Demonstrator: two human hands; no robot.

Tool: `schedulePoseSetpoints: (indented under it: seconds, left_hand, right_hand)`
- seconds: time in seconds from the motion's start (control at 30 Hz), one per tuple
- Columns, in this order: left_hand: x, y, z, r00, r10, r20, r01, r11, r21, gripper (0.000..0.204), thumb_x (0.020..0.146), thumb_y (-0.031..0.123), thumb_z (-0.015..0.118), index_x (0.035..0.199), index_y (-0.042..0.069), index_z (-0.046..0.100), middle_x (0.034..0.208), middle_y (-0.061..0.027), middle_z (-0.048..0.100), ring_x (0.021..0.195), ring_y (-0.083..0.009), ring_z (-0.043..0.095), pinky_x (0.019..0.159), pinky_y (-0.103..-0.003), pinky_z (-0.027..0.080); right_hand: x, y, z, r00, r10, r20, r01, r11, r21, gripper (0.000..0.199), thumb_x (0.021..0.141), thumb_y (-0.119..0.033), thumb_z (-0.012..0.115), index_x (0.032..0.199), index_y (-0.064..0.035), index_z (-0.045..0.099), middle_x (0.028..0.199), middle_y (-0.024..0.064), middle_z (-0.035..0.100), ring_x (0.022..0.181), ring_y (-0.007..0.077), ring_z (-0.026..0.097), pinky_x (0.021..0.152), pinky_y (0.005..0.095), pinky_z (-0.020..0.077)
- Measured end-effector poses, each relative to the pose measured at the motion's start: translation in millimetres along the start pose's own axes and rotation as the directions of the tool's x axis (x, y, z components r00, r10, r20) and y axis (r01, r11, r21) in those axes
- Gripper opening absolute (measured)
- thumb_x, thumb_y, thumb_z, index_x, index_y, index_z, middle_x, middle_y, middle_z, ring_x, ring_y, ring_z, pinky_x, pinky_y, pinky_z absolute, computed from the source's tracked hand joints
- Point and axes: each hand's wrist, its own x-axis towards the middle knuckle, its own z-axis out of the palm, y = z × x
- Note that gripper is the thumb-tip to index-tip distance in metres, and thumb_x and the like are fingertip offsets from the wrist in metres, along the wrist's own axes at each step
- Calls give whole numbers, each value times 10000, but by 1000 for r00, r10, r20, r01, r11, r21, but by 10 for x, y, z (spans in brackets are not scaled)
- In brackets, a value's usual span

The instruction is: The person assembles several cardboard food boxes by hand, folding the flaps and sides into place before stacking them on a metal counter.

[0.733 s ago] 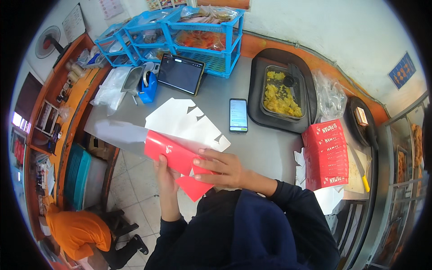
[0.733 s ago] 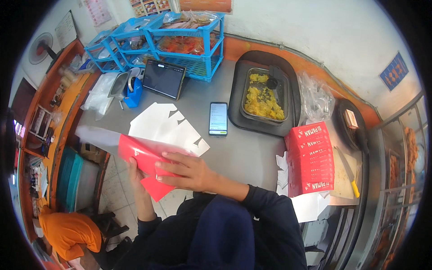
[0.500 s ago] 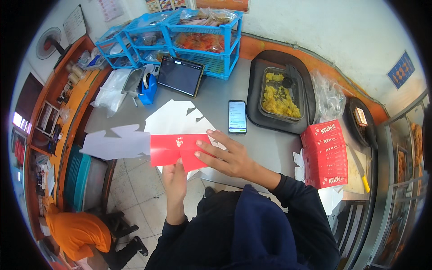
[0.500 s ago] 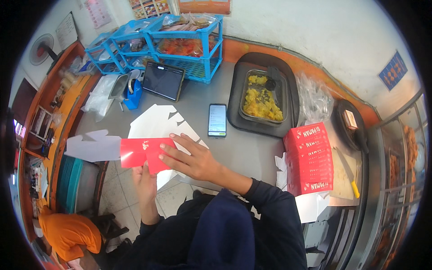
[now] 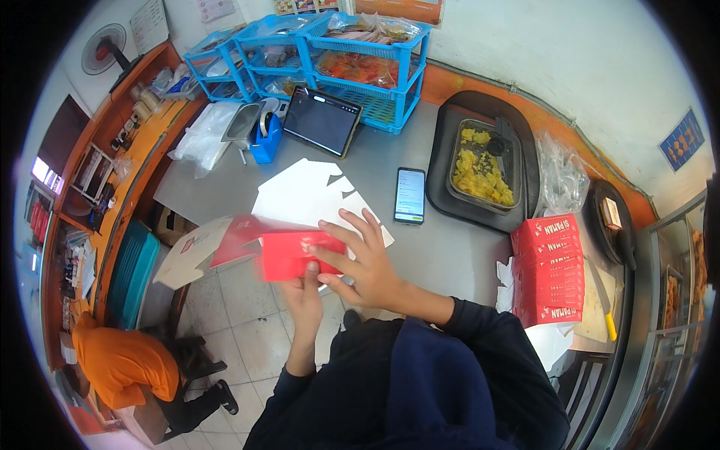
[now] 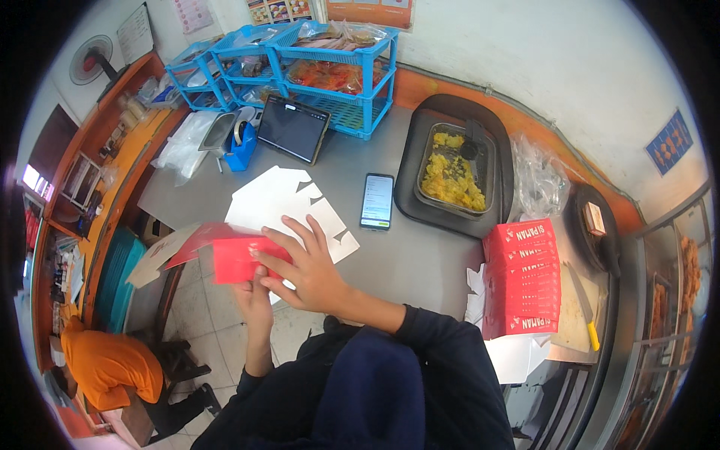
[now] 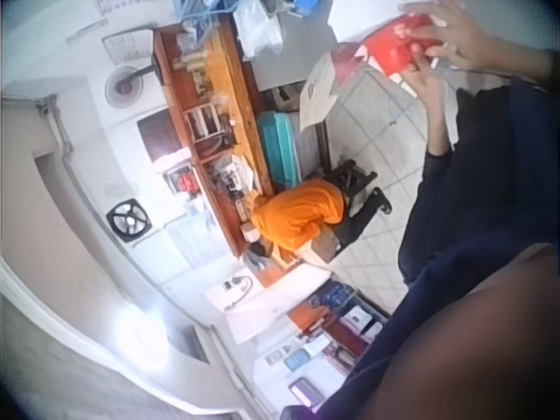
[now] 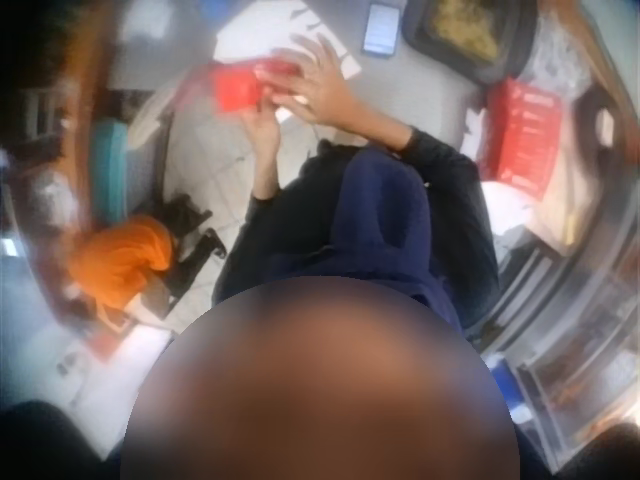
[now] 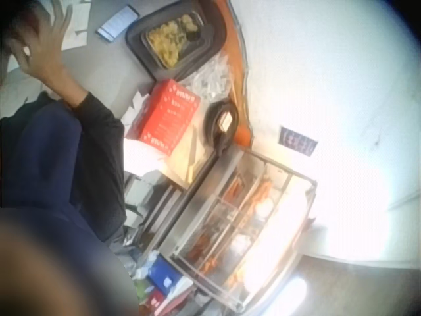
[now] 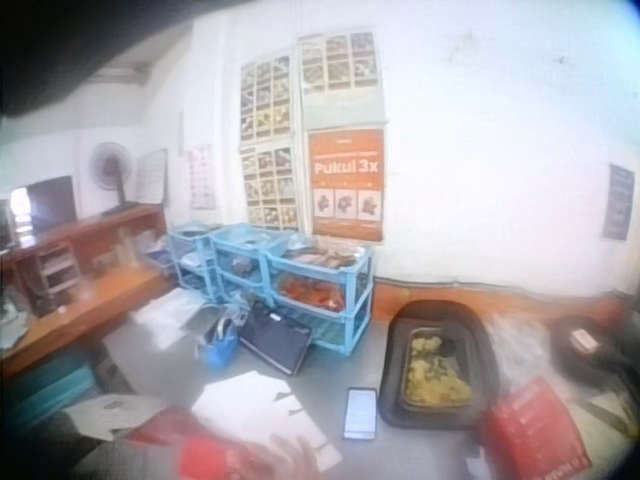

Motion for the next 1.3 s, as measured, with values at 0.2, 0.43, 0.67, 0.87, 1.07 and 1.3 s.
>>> schedulePoseSetpoints:
  seconds: [0.2,0.43,0.67,0.87,1.07,1.3]
  left_hand:
    - [-284,-193,41,945,240,221,-319,819,476,356,848,111,456,1162,-39,383,1027,-180,519,974,-290,510,804,-372,401]
    - [-168,-119,-71,974,224,44,-221,874,433,388,816,70,516,1167,-31,384,1026,-154,533,969,-265,528,822,-360,409]
    - [-217,-58,-85,984,158,80,-177,913,367,406,805,63,535,1169,-30,381,1025,-149,535,968,-261,533,830,-357,409]
    - [-162,12,-101,994,57,97,-82,959,271,422,796,57,551,1171,-30,379,1024,-145,537,967,-258,537,837,-355,409]
    - [-165,94,-148,987,-97,128,76,984,163,439,786,51,568,1172,-30,377,1023,-140,539,966,-255,541,844,-353,409]
    - [-43,177,-517,899,-172,402,83,970,229,615,691,78,684,1205,-5,358,1076,-144,529,996,-280,539,892,-366,393]
  right_hand:
    - [458,-244,173,969,-206,-133,215,975,58,314,625,-224,683,900,-89,617,896,23,586,799,172,538,798,404,372]
    - [187,-149,86,866,-480,-140,485,874,7,141,648,-92,619,788,-87,631,821,10,613,760,118,572,711,368,361]
    - [-16,-352,201,905,-367,-215,393,915,92,89,657,-40,595,744,-56,601,719,12,564,581,104,496,866,408,410]
    - [-60,-76,275,896,-381,-229,392,920,-1,142,666,-90,637,806,-111,651,748,-40,600,582,77,511,803,377,343]
    - [-45,52,281,908,-366,-205,370,929,-17,175,668,-181,655,838,-147,631,944,2,573,823,151,522,820,430,342]
    - [149,20,-60,932,-120,341,13,954,300,395,634,-259,689,1023,-258,622,1148,82,517,880,241,545,810,365,403]
